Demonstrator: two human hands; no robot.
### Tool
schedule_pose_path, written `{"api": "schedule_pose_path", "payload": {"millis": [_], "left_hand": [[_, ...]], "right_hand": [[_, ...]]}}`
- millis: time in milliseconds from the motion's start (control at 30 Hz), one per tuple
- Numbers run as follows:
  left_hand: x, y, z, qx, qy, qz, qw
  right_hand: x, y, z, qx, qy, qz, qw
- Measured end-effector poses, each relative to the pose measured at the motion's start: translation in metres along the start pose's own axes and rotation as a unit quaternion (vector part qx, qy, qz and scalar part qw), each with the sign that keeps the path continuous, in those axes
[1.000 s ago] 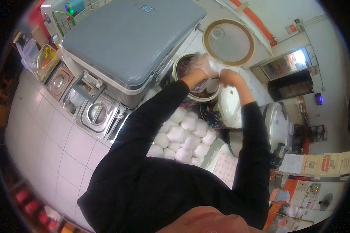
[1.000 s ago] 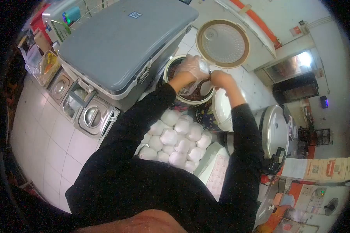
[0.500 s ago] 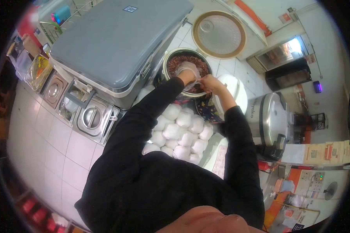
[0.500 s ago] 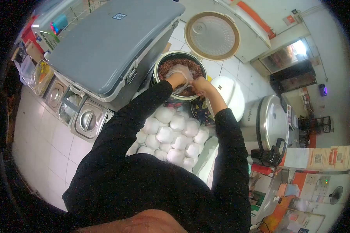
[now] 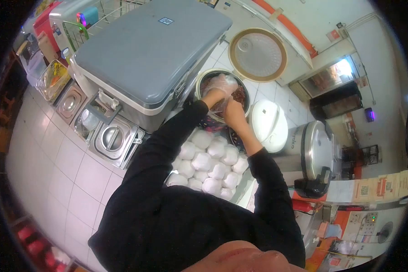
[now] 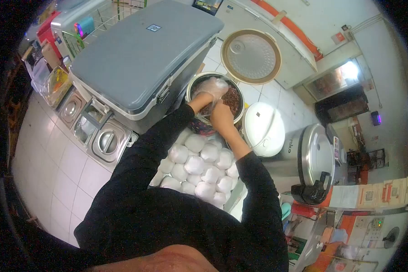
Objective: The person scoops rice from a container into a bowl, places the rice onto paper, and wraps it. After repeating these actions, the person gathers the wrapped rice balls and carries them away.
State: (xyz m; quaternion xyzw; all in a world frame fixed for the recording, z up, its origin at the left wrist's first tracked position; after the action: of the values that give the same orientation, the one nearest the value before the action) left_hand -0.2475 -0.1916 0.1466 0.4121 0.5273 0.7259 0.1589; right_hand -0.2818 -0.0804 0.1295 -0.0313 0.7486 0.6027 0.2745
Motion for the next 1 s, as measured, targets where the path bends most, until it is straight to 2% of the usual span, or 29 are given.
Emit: {"api": "schedule_pose_path", "payload": {"millis": [67, 100, 167, 200, 267, 300, 400, 500, 533, 567, 600, 700, 733, 833, 1000], "left_hand": [[-0.029, -0.037, -0.047, 0.106, 0.061, 0.189, 0.974], [-0.036, -0.028, -0.043, 0.159, 0.091, 0.280, 0.942], [-0.037, -0.030, -0.037, 0.087, 0.060, 0.529, 0.842], [-0.036, -0.036, -0.031, 0.023, 0.142, 0.602, 0.785], [-0.031, -0.035, -0.022, -0.059, 0.142, 0.718, 0.679], [-0.033, -0.027, -0.016, -0.061, 0.125, 0.729, 0.670], [-0.024, -0.010, 0.007, -0.057, 0.091, 0.758, 0.643], [-0.018, -0.002, 0.018, -0.015, 0.100, 0.788, 0.607], [-0.017, -0.005, 0.016, 0.005, 0.104, 0.802, 0.588], [-0.018, -0.008, 0.013, 0.024, 0.108, 0.816, 0.568], [-0.019, -0.027, -0.018, -0.050, -0.045, 0.866, 0.496], [-0.028, -0.022, -0.007, -0.005, -0.030, 0.844, 0.535], [-0.026, -0.017, 0.006, -0.011, 0.002, 0.828, 0.560], [-0.030, -0.015, 0.015, -0.005, 0.032, 0.791, 0.612], [-0.024, 0.010, 0.039, 0.043, 0.099, 0.754, 0.648]], "right_hand": [[-0.015, 0.013, 0.013, 0.030, -0.010, 0.062, 0.998], [-0.020, 0.020, 0.015, 0.045, -0.014, 0.092, 0.995], [-0.021, 0.041, 0.016, 0.062, -0.005, 0.089, 0.994], [-0.020, 0.055, 0.017, 0.070, -0.002, 0.086, 0.994], [-0.022, 0.084, 0.018, 0.103, -0.021, 0.062, 0.993], [-0.018, 0.094, 0.015, 0.135, -0.040, 0.044, 0.989], [0.008, 0.109, 0.002, 0.142, -0.067, -0.104, 0.982], [0.000, 0.098, 0.004, 0.112, -0.019, -0.206, 0.972], [-0.006, 0.087, 0.005, 0.094, 0.019, -0.190, 0.977], [-0.007, 0.071, 0.008, 0.028, -0.005, -0.113, 0.993], [-0.013, 0.062, 0.013, 0.025, -0.023, -0.101, 0.994], [-0.023, 0.046, 0.018, 0.028, -0.071, -0.077, 0.994], [-0.023, 0.045, 0.017, 0.032, -0.085, -0.072, 0.993], [-0.021, 0.038, 0.013, 0.030, -0.072, -0.087, 0.993], [-0.003, 0.032, 0.000, 0.103, -0.082, -0.100, 0.986]]}}
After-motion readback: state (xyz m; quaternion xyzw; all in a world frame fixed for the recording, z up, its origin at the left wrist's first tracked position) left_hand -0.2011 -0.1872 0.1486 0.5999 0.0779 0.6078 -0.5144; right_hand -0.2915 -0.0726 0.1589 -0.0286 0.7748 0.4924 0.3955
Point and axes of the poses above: each hand's wrist, its own z-axis away from the middle knuckle, its own y-axis out of the back of the hand, x = y × z, the point moved 5 cm from there along -z, towards the middle knuckle, and after that the axes turned 14 degrees about -z, right-handed, at the moved point
